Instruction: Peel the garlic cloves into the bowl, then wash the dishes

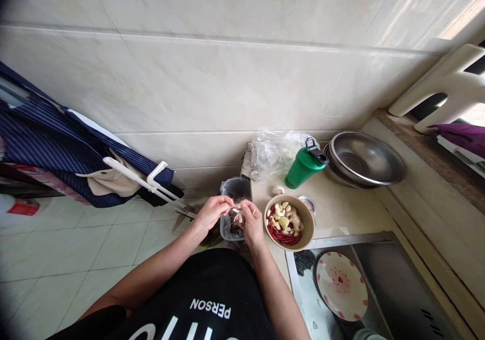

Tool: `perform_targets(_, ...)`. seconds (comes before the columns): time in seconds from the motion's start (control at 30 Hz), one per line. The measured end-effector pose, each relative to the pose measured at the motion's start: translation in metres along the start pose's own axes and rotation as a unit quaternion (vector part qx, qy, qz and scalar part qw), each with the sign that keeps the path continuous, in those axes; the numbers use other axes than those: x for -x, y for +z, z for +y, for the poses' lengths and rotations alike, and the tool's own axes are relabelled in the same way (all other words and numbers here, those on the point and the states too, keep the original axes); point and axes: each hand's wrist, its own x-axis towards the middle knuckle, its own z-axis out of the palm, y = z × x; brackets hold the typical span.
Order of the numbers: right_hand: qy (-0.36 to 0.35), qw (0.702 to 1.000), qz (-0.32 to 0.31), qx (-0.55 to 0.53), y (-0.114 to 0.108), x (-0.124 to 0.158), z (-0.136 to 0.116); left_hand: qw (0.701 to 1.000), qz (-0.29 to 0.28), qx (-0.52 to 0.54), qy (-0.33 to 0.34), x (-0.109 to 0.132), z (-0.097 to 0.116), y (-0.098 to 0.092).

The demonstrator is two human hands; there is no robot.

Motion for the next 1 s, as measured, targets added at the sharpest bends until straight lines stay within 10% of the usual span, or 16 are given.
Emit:
perform_targets(0.5,-0.057,0.997,-0.025,0.041,-0.011,-0.003,-0.002,0.99,-0.03,-0.087,0.109,0.001,-0.006,-0.005)
perform_targets(1.0,-0.212,0.95,-0.012,0.23,-0.015,-0.003,0.0,0.999,0.01,0.025,0.032,-0.003,-0.004,-0.004)
